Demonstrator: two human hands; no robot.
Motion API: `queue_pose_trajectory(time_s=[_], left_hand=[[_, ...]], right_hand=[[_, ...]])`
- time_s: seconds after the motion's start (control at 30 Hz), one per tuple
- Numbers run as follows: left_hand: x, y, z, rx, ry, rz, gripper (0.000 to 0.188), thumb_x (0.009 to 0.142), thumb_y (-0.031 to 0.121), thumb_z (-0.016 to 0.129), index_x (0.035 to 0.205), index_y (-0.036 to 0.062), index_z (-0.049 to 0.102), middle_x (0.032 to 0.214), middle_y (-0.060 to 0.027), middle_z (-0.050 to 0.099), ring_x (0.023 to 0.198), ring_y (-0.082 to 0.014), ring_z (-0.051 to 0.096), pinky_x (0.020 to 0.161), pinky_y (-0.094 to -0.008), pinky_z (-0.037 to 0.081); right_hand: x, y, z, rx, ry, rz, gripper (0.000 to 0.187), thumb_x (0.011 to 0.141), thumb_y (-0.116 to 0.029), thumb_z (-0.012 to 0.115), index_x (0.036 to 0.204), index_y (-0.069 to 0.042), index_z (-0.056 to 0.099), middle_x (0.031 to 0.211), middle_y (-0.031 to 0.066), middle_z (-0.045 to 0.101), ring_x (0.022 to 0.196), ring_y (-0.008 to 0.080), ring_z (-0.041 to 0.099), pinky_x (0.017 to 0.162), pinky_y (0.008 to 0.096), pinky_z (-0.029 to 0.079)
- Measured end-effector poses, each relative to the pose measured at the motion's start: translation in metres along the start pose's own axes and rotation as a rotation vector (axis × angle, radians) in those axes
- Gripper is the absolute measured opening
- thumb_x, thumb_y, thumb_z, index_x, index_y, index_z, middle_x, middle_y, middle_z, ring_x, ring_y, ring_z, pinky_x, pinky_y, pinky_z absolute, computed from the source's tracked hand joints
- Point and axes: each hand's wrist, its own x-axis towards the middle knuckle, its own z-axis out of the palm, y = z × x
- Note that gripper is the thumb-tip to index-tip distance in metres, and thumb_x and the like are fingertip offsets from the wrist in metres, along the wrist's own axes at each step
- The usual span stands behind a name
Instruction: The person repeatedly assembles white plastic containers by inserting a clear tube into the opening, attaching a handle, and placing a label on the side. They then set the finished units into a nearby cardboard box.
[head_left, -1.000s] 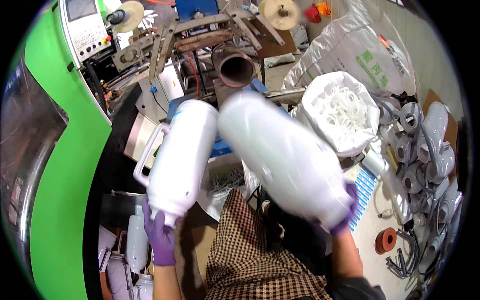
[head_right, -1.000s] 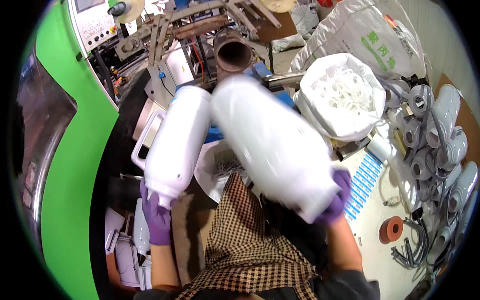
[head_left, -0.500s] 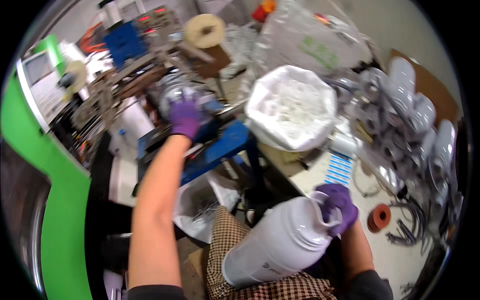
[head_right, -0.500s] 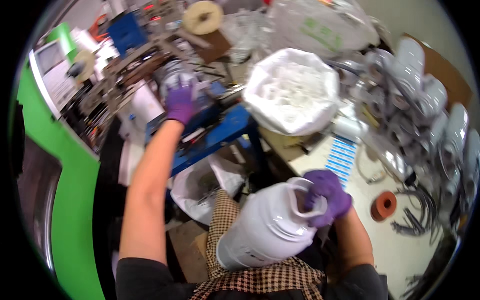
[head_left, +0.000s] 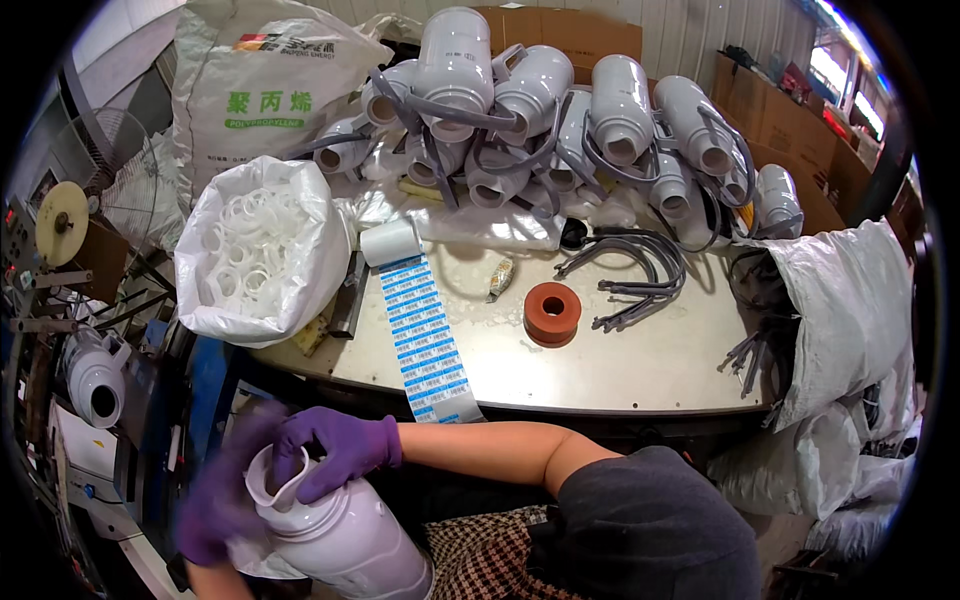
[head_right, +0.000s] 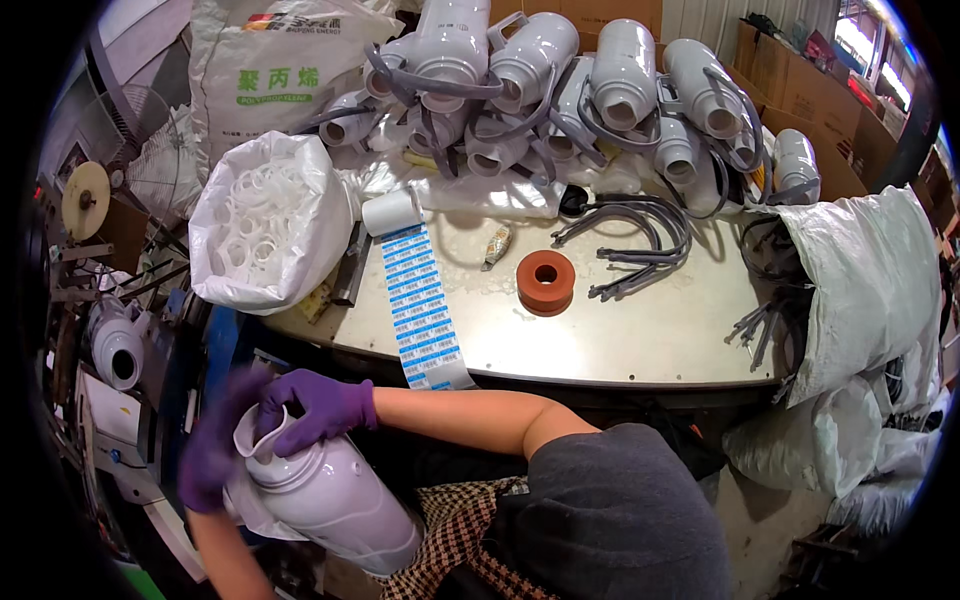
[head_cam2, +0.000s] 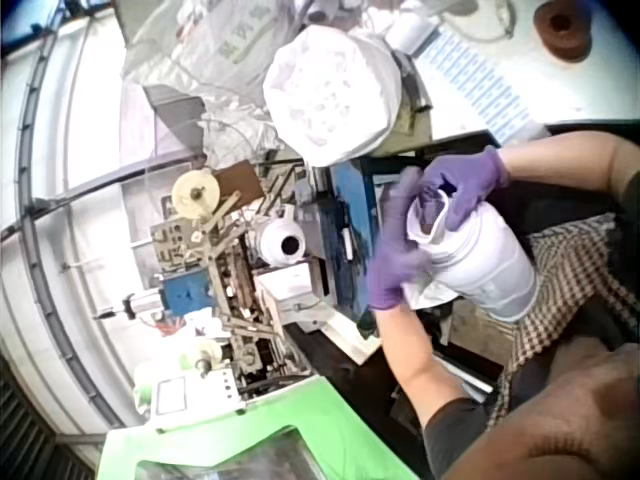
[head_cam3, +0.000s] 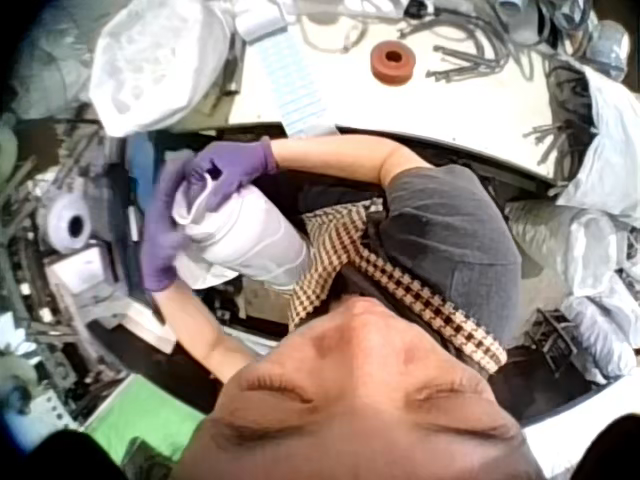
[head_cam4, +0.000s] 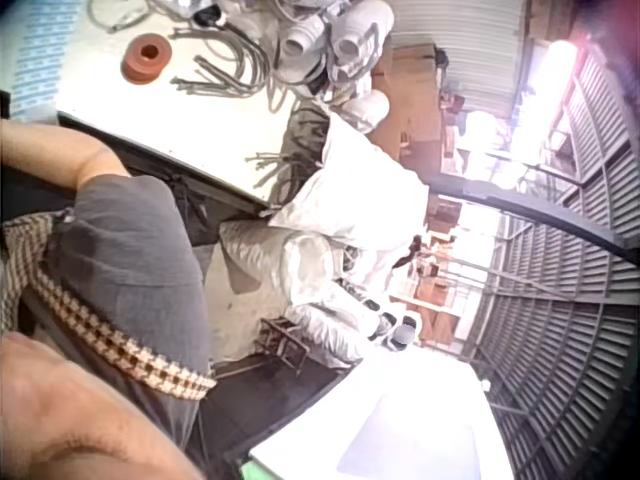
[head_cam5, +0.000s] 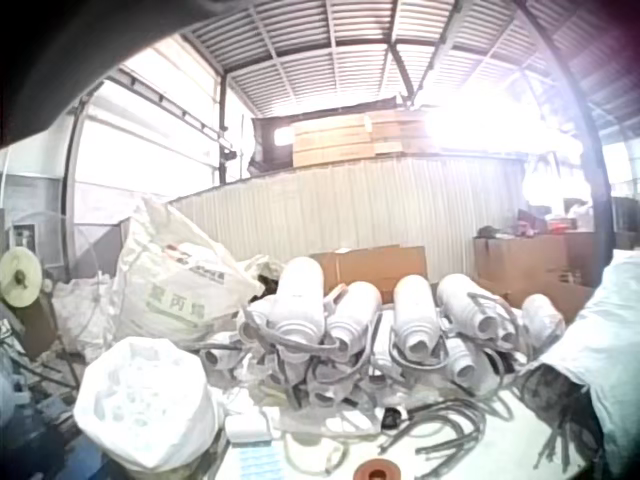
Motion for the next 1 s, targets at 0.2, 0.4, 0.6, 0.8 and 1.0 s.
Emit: queue_pose_trajectory(time_s=[0.2,0.4,0.6,0.8,1.0], left_hand=[[-0.038,-0.03,0.017,0.013,0.298,0.059,0.045,0.061,0.025,0.083,0.1,0.0033,0.074,0.144,-0.0306,0.053,0.125,-0.0398,0.061,0.108,-0.0462,0.044],[-0.083,-0.049,-0.021,-0.106,0.714,0.16,0.054,0.08,0.05,0.076,0.101,0.0011,0.064,0.128,-0.0238,0.063,0.107,-0.0298,0.063,0.093,-0.0444,0.053],[-0.125,-0.112,-0.031,-0.208,1.002,-0.135,0.052,0.096,0.038,0.058,0.127,-0.0032,0.065,0.115,-0.016,0.068,0.1,-0.0237,0.067,0.092,-0.0359,0.053],[-0.081,-0.143,0.002,-0.317,0.996,-0.241,0.037,0.098,0.027,0.057,0.117,-0.0028,0.07,0.106,-0.0108,0.071,0.095,-0.0201,0.067,0.088,-0.033,0.052],[-0.132,-0.178,-0.014,-0.327,1.12,-0.229,0.035,0.098,0.026,0.06,0.116,-0.0023,0.071,0.105,-0.0108,0.071,0.096,-0.02,0.067,0.088,-0.0331,0.053]], right_hand=[[-0.04,-0.022,-0.012,-0.359,0.111,-0.148,0.058,0.083,-0.027,0.083,0.134,-0.006,0.064,0.118,0.0114,0.065,0.115,0.0221,0.062,0.097,0.0353,0.05],[-0.17,-0.07,-0.147,-1.118,0.746,-0.019,0.041,0.089,-0.007,0.075,0.13,-0.01,0.068,0.094,0.0049,0.07,0.087,0.0166,0.069,0.082,0.0305,0.055],[-0.297,-0.192,-0.312,-1.547,1.297,1.037,0.069,0.094,-0.058,0.057,0.143,-0.01,0.057,0.133,0.0221,0.065,0.125,0.0396,0.062,0.106,0.0453,0.047],[-0.414,-0.191,-0.452,-1.419,1.046,1.58,0.077,0.103,-0.063,0.025,0.158,-0.01,0.038,0.163,0.0188,0.034,0.151,0.0359,0.033,0.125,0.0428,0.025],[-0.453,-0.218,-0.455,-1.752,1.145,1.281,0.064,0.102,-0.054,0.042,0.148,-0.01,0.049,0.138,0.0261,0.056,0.128,0.0443,0.052,0.108,0.0504,0.04]])
